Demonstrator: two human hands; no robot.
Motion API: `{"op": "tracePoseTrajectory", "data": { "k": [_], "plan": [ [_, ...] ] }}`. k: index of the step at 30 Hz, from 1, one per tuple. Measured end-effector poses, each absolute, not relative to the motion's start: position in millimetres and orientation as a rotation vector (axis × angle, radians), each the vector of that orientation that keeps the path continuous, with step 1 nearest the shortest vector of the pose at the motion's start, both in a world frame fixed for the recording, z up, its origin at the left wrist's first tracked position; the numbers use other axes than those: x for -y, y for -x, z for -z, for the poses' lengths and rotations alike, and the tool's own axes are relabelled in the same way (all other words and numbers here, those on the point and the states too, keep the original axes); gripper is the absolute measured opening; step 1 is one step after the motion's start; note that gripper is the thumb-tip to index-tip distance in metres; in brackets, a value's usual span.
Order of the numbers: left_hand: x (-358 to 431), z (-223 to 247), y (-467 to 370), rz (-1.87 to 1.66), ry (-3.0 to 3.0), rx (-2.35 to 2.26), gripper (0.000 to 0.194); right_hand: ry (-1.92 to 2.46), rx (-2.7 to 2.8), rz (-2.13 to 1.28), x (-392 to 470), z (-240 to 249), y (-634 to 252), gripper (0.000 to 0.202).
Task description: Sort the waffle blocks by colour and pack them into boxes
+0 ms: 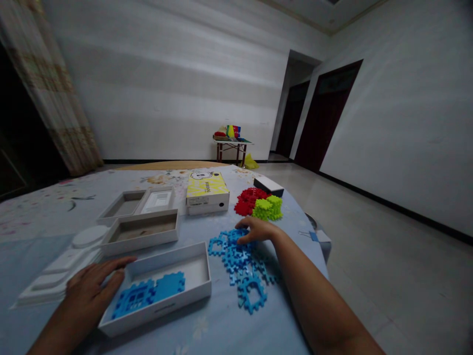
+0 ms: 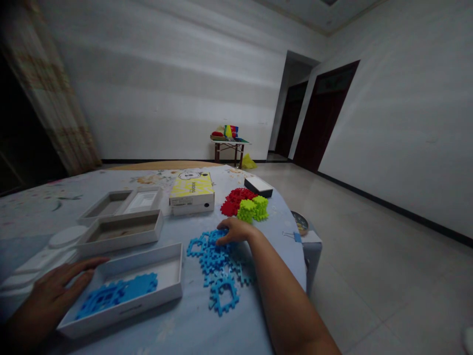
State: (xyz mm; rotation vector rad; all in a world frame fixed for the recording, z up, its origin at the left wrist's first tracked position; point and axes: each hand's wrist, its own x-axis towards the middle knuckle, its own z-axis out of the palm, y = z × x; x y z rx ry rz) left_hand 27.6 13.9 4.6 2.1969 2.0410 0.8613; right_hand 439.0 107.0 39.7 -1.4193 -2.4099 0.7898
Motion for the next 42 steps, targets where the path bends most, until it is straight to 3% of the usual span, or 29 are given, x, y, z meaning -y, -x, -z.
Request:
{"op": "tracePoseTrajectory", "data": {
  "k": [14,21,42],
  "plan": [
    [-11,-11,-34,-0.801,-2.214,-2.069,0.043,1.483,2.313,-0.669,-108,-28,-433,0.06],
    [-6,-16,-37,-0.819,-2.221,-2.039,0.042,1.381,2.222,-0.583,-94,-46,-430,0.056],
    [-4,-5,-36,-0.83,-2.279,-1.999,0.038,1.514,2.683,-0.16,-48,-59,-397,0.062]
  ]
}}
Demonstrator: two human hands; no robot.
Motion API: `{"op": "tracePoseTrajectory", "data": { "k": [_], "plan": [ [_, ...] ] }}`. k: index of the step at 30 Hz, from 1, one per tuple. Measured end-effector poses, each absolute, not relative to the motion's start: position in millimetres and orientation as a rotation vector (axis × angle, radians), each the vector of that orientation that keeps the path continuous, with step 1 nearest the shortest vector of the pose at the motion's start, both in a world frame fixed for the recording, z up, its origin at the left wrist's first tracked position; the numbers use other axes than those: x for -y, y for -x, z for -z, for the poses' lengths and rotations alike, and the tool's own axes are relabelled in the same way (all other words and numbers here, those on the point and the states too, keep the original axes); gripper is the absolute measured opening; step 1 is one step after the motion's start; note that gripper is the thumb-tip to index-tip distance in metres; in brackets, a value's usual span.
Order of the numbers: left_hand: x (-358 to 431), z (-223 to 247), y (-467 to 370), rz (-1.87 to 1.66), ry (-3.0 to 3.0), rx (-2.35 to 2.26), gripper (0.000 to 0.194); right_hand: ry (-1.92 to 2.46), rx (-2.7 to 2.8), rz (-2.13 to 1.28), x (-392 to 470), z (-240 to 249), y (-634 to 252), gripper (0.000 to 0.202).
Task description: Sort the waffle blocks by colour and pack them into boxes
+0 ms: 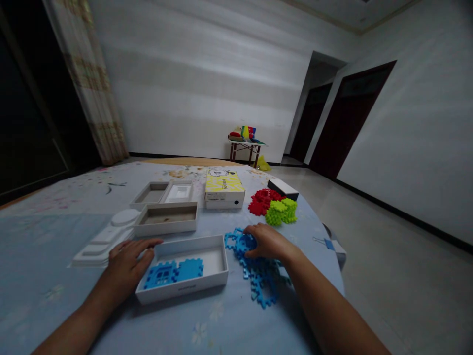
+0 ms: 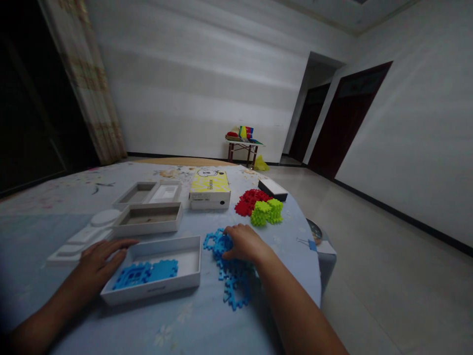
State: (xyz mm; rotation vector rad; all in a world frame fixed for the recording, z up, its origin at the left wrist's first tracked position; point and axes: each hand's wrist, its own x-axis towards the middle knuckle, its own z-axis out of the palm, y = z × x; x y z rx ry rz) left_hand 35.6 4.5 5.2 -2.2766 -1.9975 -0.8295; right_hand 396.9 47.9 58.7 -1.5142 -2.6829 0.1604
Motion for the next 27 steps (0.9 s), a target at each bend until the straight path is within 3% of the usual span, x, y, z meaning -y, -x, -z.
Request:
{"op": "tracePoseTrajectory", "data": {
  "k": [7,15,23,27],
  "plan": [
    [-1,-14,-43,0.86,2.285,2.061,0.037,1.438,2.712,-0.086,-48,-53,-396,0.058],
    [-2,-7,-41,0.917,2.28,2.033,0.036,1.356,2.46,-0.269,-47,-64,-397,0.054],
    [-1,-7,-42,0.976,2.308,1.991,0.041,0.814,2.629,-0.426,-24,-90,-312,0.06],
    [1,-7,-44,0.987,2.304,1.989,0.043,0.791,2.791,-0.339,-25,-80,-266,0.066]
  ]
}}
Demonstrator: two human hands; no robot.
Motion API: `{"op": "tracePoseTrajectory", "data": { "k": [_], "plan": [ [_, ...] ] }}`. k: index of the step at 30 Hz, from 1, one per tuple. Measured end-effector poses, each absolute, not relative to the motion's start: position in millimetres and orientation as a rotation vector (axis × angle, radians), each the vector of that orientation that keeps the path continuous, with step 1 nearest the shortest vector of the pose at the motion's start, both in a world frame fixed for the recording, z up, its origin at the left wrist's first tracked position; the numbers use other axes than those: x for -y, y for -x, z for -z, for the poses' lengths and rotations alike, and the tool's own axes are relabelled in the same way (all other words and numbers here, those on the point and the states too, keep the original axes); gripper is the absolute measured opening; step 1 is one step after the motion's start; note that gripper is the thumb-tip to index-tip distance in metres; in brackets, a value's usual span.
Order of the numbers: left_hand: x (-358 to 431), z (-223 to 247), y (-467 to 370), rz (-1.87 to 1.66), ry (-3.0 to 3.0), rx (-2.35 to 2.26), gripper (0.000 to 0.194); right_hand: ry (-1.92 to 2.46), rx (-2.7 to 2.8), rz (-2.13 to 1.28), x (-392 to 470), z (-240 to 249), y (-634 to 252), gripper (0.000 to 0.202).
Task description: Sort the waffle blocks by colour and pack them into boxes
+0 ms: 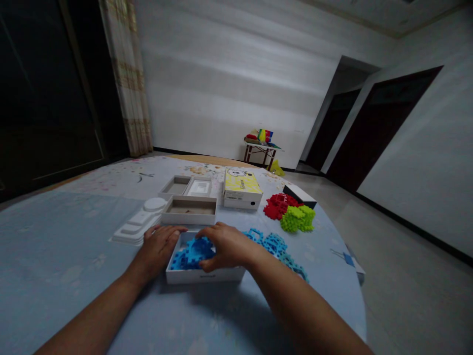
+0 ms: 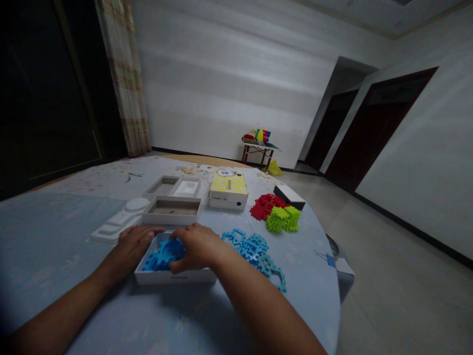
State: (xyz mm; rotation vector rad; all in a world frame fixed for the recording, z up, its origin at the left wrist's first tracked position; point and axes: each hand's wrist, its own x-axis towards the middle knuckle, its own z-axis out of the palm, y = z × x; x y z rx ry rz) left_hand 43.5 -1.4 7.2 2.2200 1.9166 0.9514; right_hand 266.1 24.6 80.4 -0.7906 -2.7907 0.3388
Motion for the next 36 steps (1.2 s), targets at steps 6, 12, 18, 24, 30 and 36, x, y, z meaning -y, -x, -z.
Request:
{"op": "tracePoseTrajectory", "data": {
  "k": [6,12,18,24,30,36],
  "plan": [
    [3,-9,-45,-0.948,-2.212,-1.886,0.041,0.827,2.929,-0.441,-35,-75,-238,0.07],
    [2,-10,-47,-0.918,-2.217,-1.913,0.038,0.811,2.887,-0.824,-43,-75,-239,0.075],
    [5,-15,-49,-0.912,-2.203,-1.937,0.038,0.776,2.692,-1.097,-41,-70,-255,0.072],
    [3,-13,-49,-0.923,-2.207,-1.938,0.037,1.029,2.663,-0.713,-32,-73,-268,0.036],
    [3,-13,-49,-0.943,-2.206,-1.944,0.036,0.936,2.764,-0.654,-15,-78,-260,0.038],
    [1,-11,-47,-0.932,-2.208,-1.966,0.034,0.877,2.72,-0.711,-16,-72,-255,0.041]
  ]
}}
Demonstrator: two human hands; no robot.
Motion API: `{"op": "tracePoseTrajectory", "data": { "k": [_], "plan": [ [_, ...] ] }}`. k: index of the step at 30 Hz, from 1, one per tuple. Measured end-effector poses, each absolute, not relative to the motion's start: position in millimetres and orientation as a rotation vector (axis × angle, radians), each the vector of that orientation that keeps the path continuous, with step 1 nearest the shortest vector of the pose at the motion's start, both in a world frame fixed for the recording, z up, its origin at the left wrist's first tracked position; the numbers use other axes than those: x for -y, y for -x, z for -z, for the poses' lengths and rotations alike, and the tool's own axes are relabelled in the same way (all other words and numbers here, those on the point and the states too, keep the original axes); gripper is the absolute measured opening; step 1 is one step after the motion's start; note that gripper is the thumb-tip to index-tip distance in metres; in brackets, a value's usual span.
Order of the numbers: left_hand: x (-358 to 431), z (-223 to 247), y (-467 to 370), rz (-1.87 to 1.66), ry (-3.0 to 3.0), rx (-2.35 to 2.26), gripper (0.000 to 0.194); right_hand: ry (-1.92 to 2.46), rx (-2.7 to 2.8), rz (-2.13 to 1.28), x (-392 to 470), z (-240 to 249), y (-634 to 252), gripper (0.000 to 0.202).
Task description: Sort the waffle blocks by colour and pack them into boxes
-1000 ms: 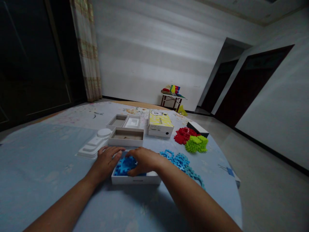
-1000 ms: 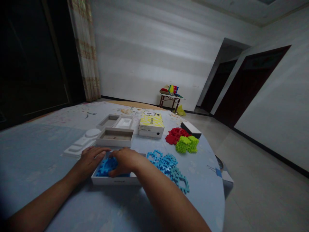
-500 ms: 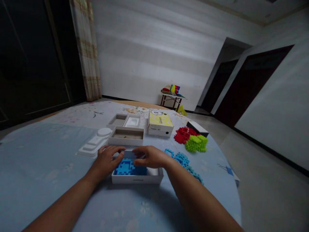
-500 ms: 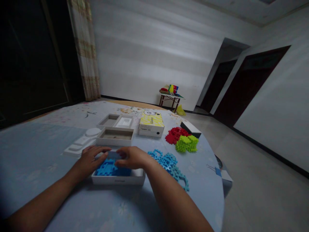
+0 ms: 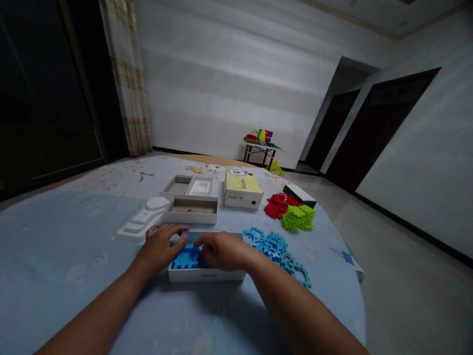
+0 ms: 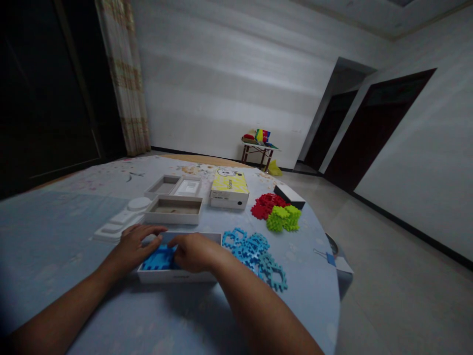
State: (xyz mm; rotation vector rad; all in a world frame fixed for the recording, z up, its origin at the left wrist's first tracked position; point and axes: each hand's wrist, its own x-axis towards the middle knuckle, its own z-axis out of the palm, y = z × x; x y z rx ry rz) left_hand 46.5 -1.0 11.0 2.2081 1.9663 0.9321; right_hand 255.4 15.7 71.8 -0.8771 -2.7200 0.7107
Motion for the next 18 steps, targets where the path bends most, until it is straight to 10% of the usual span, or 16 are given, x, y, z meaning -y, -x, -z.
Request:
{"op": "tracePoseTrajectory", "data": {
  "k": [6,12,18],
  "plan": [
    [3,-17,-49,-0.908,-2.177,-1.996,0.034,1.004,2.517,-0.685,-31,-73,-298,0.034],
    [6,-24,-53,-0.884,-2.122,-2.027,0.035,1.053,2.671,-0.724,-32,-72,-342,0.092],
    [2,-21,-46,-0.871,-2.152,-2.084,0.035,1.003,2.621,-0.744,-36,-59,-336,0.088]
  ]
}}
